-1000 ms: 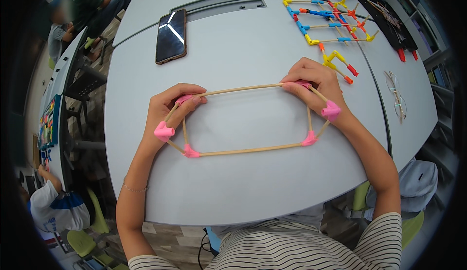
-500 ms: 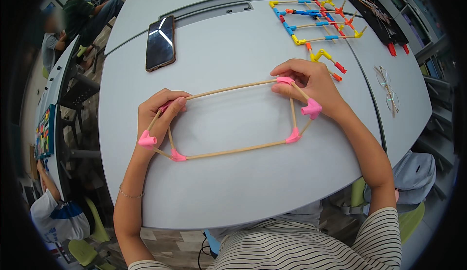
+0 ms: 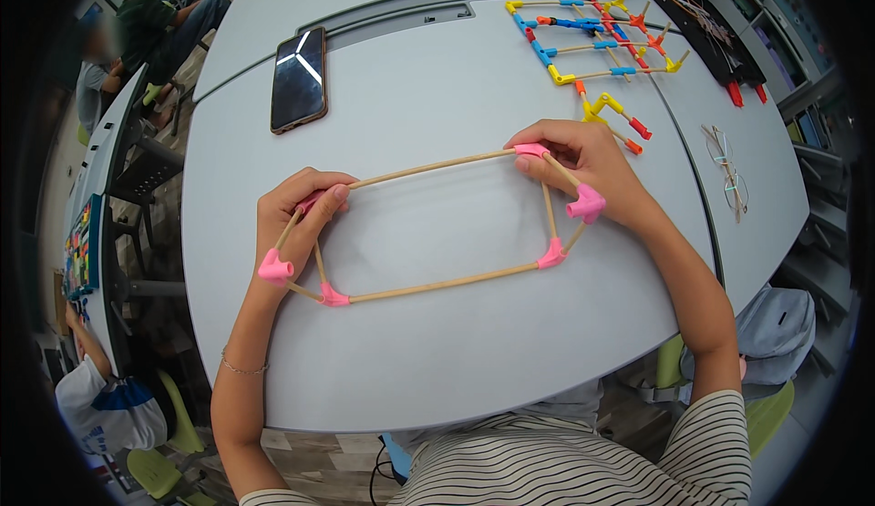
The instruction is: The person assembles a geometric structure using wooden sticks and pink plastic connectors. They connect the pieces by hand to form a rectangular frame with triangular supports, then place it on the table next to other completed structures.
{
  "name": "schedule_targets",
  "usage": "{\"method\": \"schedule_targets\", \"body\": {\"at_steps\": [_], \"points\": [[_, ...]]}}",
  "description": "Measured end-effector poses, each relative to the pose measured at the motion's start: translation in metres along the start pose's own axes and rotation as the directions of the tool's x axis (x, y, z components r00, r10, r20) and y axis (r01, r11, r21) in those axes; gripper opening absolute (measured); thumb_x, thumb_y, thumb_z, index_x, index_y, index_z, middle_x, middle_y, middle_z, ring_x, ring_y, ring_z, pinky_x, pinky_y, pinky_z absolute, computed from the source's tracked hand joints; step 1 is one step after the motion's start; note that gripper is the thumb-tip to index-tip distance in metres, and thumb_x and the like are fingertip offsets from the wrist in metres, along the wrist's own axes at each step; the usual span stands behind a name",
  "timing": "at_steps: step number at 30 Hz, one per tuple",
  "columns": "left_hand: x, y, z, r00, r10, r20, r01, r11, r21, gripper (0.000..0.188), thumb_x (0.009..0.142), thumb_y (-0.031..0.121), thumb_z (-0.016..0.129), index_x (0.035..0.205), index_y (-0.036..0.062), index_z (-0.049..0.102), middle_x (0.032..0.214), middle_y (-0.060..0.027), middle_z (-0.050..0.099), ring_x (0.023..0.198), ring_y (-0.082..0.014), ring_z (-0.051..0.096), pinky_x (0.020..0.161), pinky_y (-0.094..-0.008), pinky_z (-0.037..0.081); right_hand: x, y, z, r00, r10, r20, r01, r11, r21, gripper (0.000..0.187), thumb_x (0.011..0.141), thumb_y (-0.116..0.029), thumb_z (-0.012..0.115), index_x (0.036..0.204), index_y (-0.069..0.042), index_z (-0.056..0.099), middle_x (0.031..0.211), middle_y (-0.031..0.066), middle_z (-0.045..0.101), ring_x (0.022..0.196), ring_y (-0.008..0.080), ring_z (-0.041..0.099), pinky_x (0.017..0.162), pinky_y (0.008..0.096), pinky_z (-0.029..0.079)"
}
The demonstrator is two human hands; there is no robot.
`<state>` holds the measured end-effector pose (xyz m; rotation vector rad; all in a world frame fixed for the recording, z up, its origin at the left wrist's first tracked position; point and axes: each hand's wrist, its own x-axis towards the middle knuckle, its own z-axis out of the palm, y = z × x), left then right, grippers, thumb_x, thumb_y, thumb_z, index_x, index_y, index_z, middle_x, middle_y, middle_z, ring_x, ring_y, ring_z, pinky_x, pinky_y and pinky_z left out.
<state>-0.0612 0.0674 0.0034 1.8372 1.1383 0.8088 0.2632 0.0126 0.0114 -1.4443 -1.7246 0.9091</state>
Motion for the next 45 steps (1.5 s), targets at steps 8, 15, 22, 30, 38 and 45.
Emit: {"method": "schedule_targets", "body": {"at_steps": [8, 15, 22, 30, 38, 45], "points": [[-0.002, 0.000, 0.003, 0.993, 0.085, 0.086, -0.092, 0.993, 0.078, 0.011, 0.094, 0.007, 0.063, 0.094, -0.0016, 0.069, 0.078, -0.0028, 0.061, 0.071, -0.0067, 0.052, 0.063, -0.0211, 0.039, 0.000, 0.012, 0.007, 0.989, -0.144, -0.041, 0.141, 0.988, -0.068, 0.020, 0.089, -0.018, 0.069, 0.097, 0.000, 0.070, 0.073, 0.0022, 0.062, 0.061, 0.0048, 0.048, 0.053, 0.0211, 0.039], [-0.005, 0.003, 0.007, 0.998, 0.040, 0.052, -0.041, 0.999, 0.022, 0.009, 0.094, 0.006, 0.061, 0.090, -0.0005, 0.066, 0.073, -0.0010, 0.058, 0.066, -0.0042, 0.047, 0.059, -0.0191, 0.035, -0.001, 0.009, 0.014, 0.973, -0.196, -0.124, 0.185, 0.978, -0.091, 0.015, 0.089, -0.015, 0.070, 0.095, -0.001, 0.071, 0.073, 0.0048, 0.062, 0.060, 0.0071, 0.049, 0.052, 0.0229, 0.038], [-0.005, -0.001, 0.007, 0.995, 0.091, 0.043, -0.092, 0.995, 0.035, 0.008, 0.094, 0.005, 0.060, 0.089, -0.0004, 0.063, 0.072, 0.0002, 0.057, 0.063, -0.0033, 0.042, 0.057, -0.0182, 0.033, -0.001, 0.006, 0.017, 0.959, -0.256, -0.119, 0.233, 0.956, -0.177, 0.013, 0.089, -0.014, 0.070, 0.095, -0.002, 0.071, 0.073, 0.0068, 0.062, 0.058, 0.0113, 0.050, 0.052, 0.0256, 0.040], [-0.005, -0.005, 0.007, 0.991, 0.128, 0.049, -0.130, 0.991, 0.025, 0.010, 0.095, 0.007, 0.060, 0.088, -0.0004, 0.063, 0.071, 0.0006, 0.055, 0.062, -0.0031, 0.040, 0.057, -0.0185, 0.032, -0.001, 0.009, 0.020, 0.945, -0.308, -0.110, 0.275, 0.931, -0.240, 0.013, 0.089, -0.013, 0.070, 0.095, -0.002, 0.071, 0.074, 0.0075, 0.063, 0.059, 0.0116, 0.052, 0.053, 0.0252, 0.041], [-0.004, 0.004, 0.007, 0.999, 0.018, 0.048, -0.019, 1.000, 0.012, 0.012, 0.095, 0.011, 0.062, 0.093, 0.0000, 0.066, 0.074, 0.0001, 0.058, 0.067, -0.0036, 0.045, 0.061, -0.0185, 0.035, -0.001, 0.006, 0.009, 0.997, -0.067, -0.047, 0.069, 0.997, 0.025, 0.017, 0.085, -0.011, 0.071, 0.100, -0.002, 0.072, 0.080, 0.0005, 0.064, 0.069, 0.0042, 0.052, 0.060, 0.0203, 0.042], [-0.004, 0.006, 0.005, 0.998, -0.056, 0.042, 0.057, 0.998, -0.040, 0.014, 0.095, 0.014, 0.064, 0.096, 0.0007, 0.067, 0.077, -0.0002, 0.061, 0.074, -0.0049, 0.051, 0.068, -0.0190, 0.039, 0.000, -0.007, 0.001, 0.995, 0.063, 0.078, -0.070, 0.993, 0.099, 0.039, 0.080, -0.009, 0.075, 0.118, -0.006, 0.066, 0.085, 0.0002, 0.064, 0.080, 0.0049, 0.056, 0.072, 0.0190, 0.045]]}}
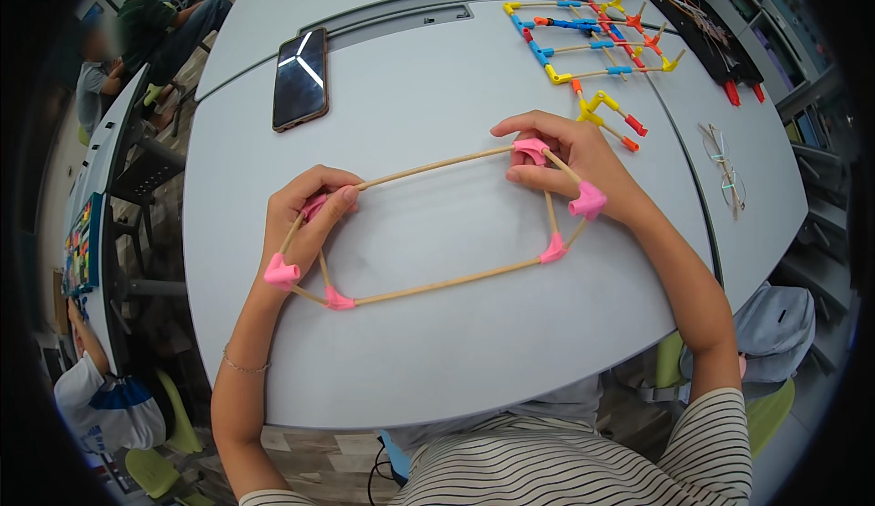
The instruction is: The person assembles a geometric structure using wooden sticks and pink plastic connectors. They connect the pieces by hand to form a rectangular frame with triangular supports, then place it on the table next to other completed structures.
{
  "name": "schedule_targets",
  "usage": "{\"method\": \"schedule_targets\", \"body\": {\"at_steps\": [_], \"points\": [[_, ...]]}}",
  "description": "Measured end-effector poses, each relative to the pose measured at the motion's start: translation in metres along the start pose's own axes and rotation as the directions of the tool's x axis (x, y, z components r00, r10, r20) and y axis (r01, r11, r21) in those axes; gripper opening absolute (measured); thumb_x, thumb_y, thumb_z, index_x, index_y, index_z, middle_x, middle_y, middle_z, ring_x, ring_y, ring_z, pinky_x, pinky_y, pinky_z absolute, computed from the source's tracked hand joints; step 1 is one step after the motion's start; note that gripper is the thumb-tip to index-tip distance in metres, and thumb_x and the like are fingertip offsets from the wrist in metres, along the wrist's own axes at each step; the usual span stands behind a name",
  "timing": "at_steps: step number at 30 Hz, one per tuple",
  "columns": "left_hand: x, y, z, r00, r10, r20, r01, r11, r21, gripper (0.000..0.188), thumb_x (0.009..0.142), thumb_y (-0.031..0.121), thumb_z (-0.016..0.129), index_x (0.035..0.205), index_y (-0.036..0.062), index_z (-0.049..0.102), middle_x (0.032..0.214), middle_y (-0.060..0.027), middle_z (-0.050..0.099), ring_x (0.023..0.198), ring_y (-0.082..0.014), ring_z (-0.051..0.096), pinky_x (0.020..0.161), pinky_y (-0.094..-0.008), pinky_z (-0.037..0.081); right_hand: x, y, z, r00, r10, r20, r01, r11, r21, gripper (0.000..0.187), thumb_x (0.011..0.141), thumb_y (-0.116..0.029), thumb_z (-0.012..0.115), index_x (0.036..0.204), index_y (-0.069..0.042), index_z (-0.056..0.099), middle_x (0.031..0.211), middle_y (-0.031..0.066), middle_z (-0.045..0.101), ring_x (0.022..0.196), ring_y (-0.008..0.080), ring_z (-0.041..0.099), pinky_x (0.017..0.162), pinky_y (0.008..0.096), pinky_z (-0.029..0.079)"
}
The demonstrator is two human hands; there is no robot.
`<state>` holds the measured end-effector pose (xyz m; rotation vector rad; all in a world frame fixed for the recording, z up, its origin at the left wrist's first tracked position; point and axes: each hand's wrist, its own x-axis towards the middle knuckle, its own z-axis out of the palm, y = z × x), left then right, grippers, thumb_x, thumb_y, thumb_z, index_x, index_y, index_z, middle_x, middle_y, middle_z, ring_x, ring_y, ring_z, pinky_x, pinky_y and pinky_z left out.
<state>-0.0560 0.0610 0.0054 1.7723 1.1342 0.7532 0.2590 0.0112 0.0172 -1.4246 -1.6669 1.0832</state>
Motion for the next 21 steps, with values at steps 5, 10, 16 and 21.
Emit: {"method": "schedule_targets", "body": {"at_steps": [5, 10, 16, 21], "points": [[0.000, 0.000, 0.000, 1.000, -0.014, -0.009, 0.014, 1.000, -0.018, 0.016, 0.095, 0.016, 0.064, 0.098, 0.0010, 0.068, 0.078, -0.0001, 0.061, 0.073, -0.0045, 0.051, 0.069, -0.0190, 0.039, 0.001, 0.001, -0.007, 0.997, 0.007, 0.071, -0.012, 0.997, 0.072, 0.047, 0.081, -0.008, 0.077, 0.124, -0.003, 0.060, 0.090, 0.0022, 0.065, 0.086, 0.0071, 0.063, 0.081, 0.0231, 0.052], [0.000, 0.001, -0.001, 0.999, -0.027, -0.024, 0.027, 0.999, -0.037, 0.017, 0.094, 0.017, 0.065, 0.099, 0.0014, 0.069, 0.078, -0.0004, 0.063, 0.075, -0.0049, 0.054, 0.070, -0.0191, 0.041, -0.001, -0.001, -0.014, 0.989, 0.087, 0.120, -0.104, 0.984, 0.142, 0.047, 0.080, -0.009, 0.077, 0.124, -0.005, 0.061, 0.091, -0.0002, 0.064, 0.086, 0.0066, 0.058, 0.080, 0.0210, 0.047], [0.001, -0.006, -0.001, 0.997, -0.010, -0.073, 0.004, 0.997, -0.077, 0.018, 0.094, 0.018, 0.067, 0.102, 0.0032, 0.070, 0.081, -0.0015, 0.067, 0.078, -0.0059, 0.059, 0.073, -0.0196, 0.045, 0.002, 0.000, -0.018, 0.975, 0.184, 0.121, -0.204, 0.963, 0.178, 0.041, 0.085, -0.018, 0.075, 0.121, -0.005, 0.062, 0.088, -0.0022, 0.063, 0.078, 0.0041, 0.057, 0.063, 0.0180, 0.043], [0.002, -0.009, -0.002, 0.997, -0.004, -0.073, -0.004, 0.994, -0.110, 0.019, 0.093, 0.018, 0.067, 0.103, 0.0032, 0.070, 0.081, -0.0015, 0.067, 0.081, -0.0068, 0.060, 0.075, -0.0208, 0.045, 0.002, 0.005, -0.020, 0.977, 0.175, 0.123, -0.197, 0.960, 0.198, 0.037, 0.087, -0.022, 0.074, 0.118, -0.006, 0.063, 0.084, -0.0038, 0.062, 0.073, 0.0029, 0.056, 0.057, 0.0182, 0.040]]}}
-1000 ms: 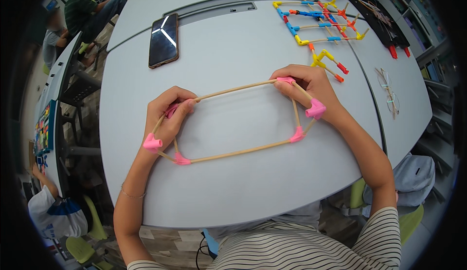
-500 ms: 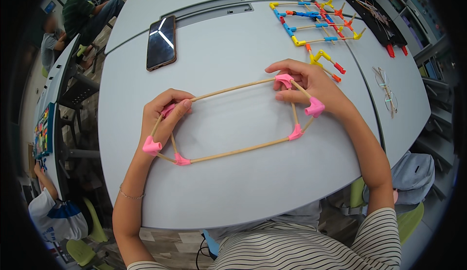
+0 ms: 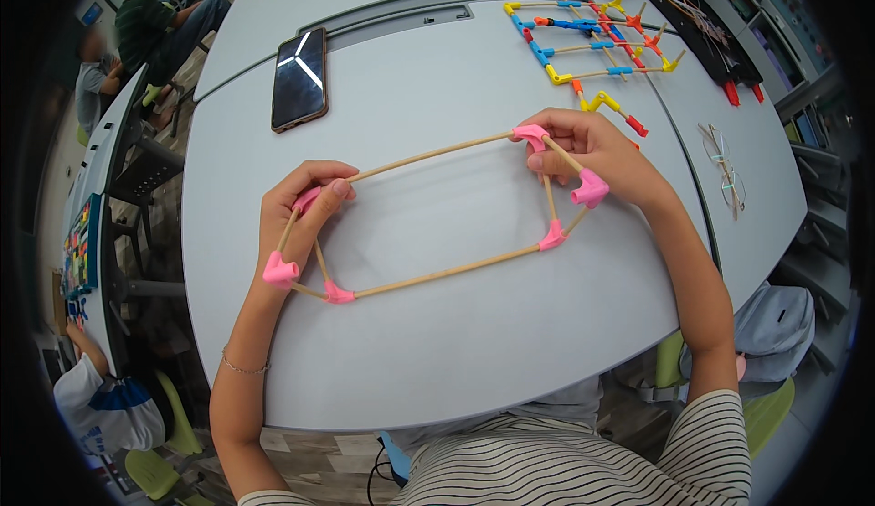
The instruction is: The person assembles a geometric structure using wooden sticks and pink plastic connectors. They connect the pieces by hand to form a rectangular frame with triangular supports, then place it on the table next to other completed structures.
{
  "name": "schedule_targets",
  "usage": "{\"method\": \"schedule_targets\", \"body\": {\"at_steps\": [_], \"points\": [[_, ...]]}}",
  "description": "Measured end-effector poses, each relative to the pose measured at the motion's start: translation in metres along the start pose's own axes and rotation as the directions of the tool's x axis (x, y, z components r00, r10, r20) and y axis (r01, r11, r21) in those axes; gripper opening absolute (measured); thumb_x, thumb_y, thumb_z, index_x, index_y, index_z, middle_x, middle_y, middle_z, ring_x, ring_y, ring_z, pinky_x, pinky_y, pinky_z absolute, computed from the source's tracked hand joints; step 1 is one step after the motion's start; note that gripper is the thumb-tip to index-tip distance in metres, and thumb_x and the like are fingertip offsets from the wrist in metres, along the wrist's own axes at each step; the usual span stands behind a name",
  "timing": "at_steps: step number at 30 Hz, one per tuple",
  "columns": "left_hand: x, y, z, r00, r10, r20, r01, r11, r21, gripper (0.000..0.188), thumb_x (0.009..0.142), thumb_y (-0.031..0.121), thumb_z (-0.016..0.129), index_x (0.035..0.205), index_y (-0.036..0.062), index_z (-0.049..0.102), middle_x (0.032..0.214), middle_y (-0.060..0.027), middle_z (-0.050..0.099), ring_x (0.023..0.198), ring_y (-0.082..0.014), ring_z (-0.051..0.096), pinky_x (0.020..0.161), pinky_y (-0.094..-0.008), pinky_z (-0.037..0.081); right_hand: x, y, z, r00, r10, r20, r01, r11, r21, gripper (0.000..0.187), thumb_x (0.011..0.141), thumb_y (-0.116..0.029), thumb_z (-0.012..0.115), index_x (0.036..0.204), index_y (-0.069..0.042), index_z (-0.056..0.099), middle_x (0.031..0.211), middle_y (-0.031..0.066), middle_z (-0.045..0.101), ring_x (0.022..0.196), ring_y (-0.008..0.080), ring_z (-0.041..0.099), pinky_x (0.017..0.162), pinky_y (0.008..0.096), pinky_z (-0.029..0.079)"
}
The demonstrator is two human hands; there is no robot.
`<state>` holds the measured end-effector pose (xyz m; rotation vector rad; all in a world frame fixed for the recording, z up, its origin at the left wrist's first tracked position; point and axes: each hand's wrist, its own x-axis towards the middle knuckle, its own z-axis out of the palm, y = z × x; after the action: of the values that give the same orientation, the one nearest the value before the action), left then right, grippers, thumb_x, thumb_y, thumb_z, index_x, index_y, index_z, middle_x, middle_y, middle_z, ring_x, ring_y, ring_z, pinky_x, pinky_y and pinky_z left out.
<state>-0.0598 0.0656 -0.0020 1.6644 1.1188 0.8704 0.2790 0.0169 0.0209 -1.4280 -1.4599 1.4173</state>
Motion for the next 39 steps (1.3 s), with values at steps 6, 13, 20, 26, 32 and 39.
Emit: {"method": "schedule_targets", "body": {"at_steps": [6, 13, 20, 26, 32, 39], "points": [[0.001, 0.002, -0.002, 0.999, -0.043, -0.004, 0.043, 0.993, -0.108, 0.022, 0.094, 0.015, 0.065, 0.109, -0.0003, 0.066, 0.090, -0.0033, 0.064, 0.084, -0.0065, 0.054, 0.079, -0.0203, 0.042, -0.002, -0.002, -0.005, 0.996, -0.056, 0.063, 0.049, 0.993, 0.112, 0.045, 0.083, -0.018, 0.076, 0.122, -0.004, 0.060, 0.089, -0.0008, 0.063, 0.080, 0.0055, 0.059, 0.065, 0.0191, 0.044], [0.003, 0.001, -0.003, 0.998, -0.058, -0.009, 0.055, 0.985, -0.164, 0.022, 0.095, 0.015, 0.063, 0.111, -0.0011, 0.065, 0.091, -0.0024, 0.063, 0.084, -0.0056, 0.051, 0.079, -0.0197, 0.042, 0.002, 0.002, -0.005, 0.997, -0.065, 0.052, 0.053, 0.976, 0.210, 0.050, 0.081, -0.016, 0.077, 0.125, -0.001, 0.058, 0.096, 0.0027, 0.065, 0.088, 0.0084, 0.061, 0.083, 0.0232, 0.050], [0.003, -0.001, -0.004, 0.999, -0.052, -0.004, 0.050, 0.979, -0.196, 0.021, 0.097, 0.013, 0.061, 0.111, -0.0027, 0.064, 0.091, -0.0041, 0.062, 0.082, -0.0060, 0.051, 0.078, -0.0195, 0.042, 0.004, 0.009, -0.002, 0.999, -0.019, 0.033, 0.005, 0.926, 0.377, 0.039, 0.089, -0.016, 0.070, 0.123, 0.003, 0.060, 0.095, 0.0060, 0.066, 0.086, 0.0080, 0.062, 0.081, 0.0211, 0.050], [0.004, -0.004, -0.005, 0.998, -0.068, -0.014, 0.061, 0.956, -0.286, 0.020, 0.098, 0.010, 0.059, 0.111, -0.0044, 0.062, 0.091, -0.0055, 0.061, 0.080, -0.0071, 0.051, 0.078, -0.0200, 0.043, 0.001, 0.007, -0.003, 0.991, 0.029, 0.128, -0.068, 0.947, 0.313, 0.031, 0.095, -0.020, 0.064, 0.115, 0.003, 0.065, 0.104, 0.0099, 0.068, 0.094, 0.0137, 0.067, 0.084, 0.0269, 0.054], [0.003, -0.004, -0.006, 0.998, -0.052, -0.021, 0.045, 0.965, -0.259, 0.021, 0.096, 0.009, 0.061, 0.112, -0.0039, 0.062, 0.093, -0.0058, 0.062, 0.081, -0.0075, 0.052, 0.078, -0.0210, 0.044, 0.002, 0.007, -0.001, 0.996, 0.000, 0.090, -0.034, 0.928, 0.370, 0.033, 0.097, -0.028, 0.061, 0.105, 0.003, 0.066, 0.098, 0.0094, 0.067, 0.085, 0.0123, 0.066, 0.076, 0.0254, 0.053], [0.004, 0.003, -0.002, 0.999, -0.048, -0.023, 0.039, 0.955, -0.295, 0.025, 0.095, 0.008, 0.060, 0.118, -0.0021, 0.058, 0.101, -0.0078, 0.063, 0.089, -0.0091, 0.056, 0.083, -0.0227, 0.046, 0.006, 0.017, -0.005, 0.999, -0.018, 0.049, -0.007, 0.883, 0.470, 0.034, 0.098, -0.030, 0.058, 0.106, 0.002, 0.064, 0.100, 0.0093, 0.065, 0.081, 0.0125, 0.065, 0.071, 0.0231, 0.052]]}}
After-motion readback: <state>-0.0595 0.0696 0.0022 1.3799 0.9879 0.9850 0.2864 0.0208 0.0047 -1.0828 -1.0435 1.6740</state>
